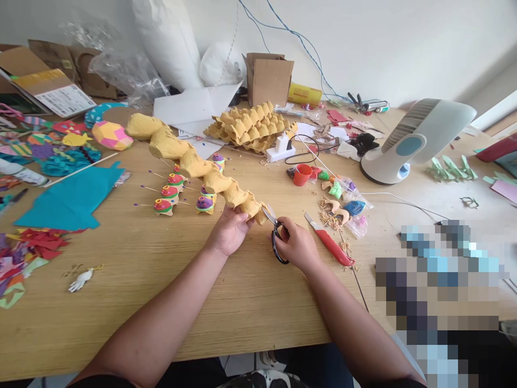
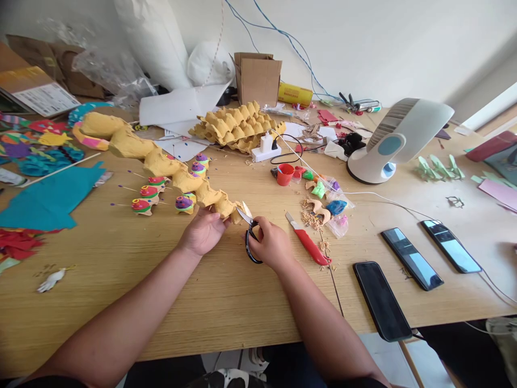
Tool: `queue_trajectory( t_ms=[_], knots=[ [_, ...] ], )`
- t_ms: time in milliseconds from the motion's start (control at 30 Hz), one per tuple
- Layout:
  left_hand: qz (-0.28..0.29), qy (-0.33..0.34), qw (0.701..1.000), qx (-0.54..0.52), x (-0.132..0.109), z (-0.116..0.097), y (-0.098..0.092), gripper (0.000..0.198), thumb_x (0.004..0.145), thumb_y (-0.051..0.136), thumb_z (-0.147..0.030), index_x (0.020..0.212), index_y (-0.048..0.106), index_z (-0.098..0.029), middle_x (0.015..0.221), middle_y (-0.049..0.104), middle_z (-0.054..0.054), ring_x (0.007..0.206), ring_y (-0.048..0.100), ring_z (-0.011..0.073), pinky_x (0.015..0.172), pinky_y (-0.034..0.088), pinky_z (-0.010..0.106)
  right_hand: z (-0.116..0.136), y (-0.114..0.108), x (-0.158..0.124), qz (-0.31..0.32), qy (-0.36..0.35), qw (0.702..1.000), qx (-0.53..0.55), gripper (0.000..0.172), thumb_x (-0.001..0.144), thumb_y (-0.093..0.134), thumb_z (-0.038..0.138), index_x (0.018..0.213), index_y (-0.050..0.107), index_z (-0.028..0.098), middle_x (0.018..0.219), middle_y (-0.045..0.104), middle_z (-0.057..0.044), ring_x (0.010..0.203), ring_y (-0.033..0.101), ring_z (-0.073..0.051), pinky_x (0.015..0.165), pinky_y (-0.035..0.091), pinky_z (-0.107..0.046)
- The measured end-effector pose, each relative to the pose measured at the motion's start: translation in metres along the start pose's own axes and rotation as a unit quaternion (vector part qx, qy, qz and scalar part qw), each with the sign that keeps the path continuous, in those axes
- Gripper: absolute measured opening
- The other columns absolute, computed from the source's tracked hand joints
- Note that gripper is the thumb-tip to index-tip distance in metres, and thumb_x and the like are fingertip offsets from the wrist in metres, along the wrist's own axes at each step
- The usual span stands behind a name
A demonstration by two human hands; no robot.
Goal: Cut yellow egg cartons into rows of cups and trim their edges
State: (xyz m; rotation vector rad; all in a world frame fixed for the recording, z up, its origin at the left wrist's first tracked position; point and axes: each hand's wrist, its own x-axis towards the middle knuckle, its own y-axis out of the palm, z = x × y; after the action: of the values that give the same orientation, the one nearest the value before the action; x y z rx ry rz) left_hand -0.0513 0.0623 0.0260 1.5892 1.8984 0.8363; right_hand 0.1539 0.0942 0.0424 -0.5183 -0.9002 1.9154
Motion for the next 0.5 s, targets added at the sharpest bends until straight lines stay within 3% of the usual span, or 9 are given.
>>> queue_trajectory(
  t_ms=[333, 500],
  knots=[
    [0.005, -0.007, 1.000, -0.005, -0.0006, -0.0002, 0.0009, 0.047, 0.073, 0.081, -0.012, 0.114, 0.068, -0.030, 0.121, 0.070, -0.002, 0.119, 0.062, 0.0215, 0.098, 0.051, 0.037, 0.0012, -0.0029, -0.0005, -0.001, 0.001, 1.000, -0.005, 0.034, 0.088, 0.070, 0.047, 0.112, 0.063, 0.023, 0.071, 0.061, 0.003, 0.065, 0.055, -0.016, 0.059, 0.031, -0.027],
    [0.001, 0.000, 1.000, -0.018, -0.0013, -0.0012, 0.0010, 0.054, 0.073, 0.080, -0.013, 0.121, 0.065, -0.034, 0.120, 0.070, -0.003, 0.112, 0.064, 0.0184, 0.088, 0.052, 0.032, -0.0001, -0.0043, -0.0009, -0.010, -0.007, 1.000, -0.005, 0.036, 0.092, 0.066, 0.048, 0.116, 0.062, 0.023, 0.077, 0.064, 0.002, 0.067, 0.057, -0.016, 0.060, 0.032, -0.026]
  ],
)
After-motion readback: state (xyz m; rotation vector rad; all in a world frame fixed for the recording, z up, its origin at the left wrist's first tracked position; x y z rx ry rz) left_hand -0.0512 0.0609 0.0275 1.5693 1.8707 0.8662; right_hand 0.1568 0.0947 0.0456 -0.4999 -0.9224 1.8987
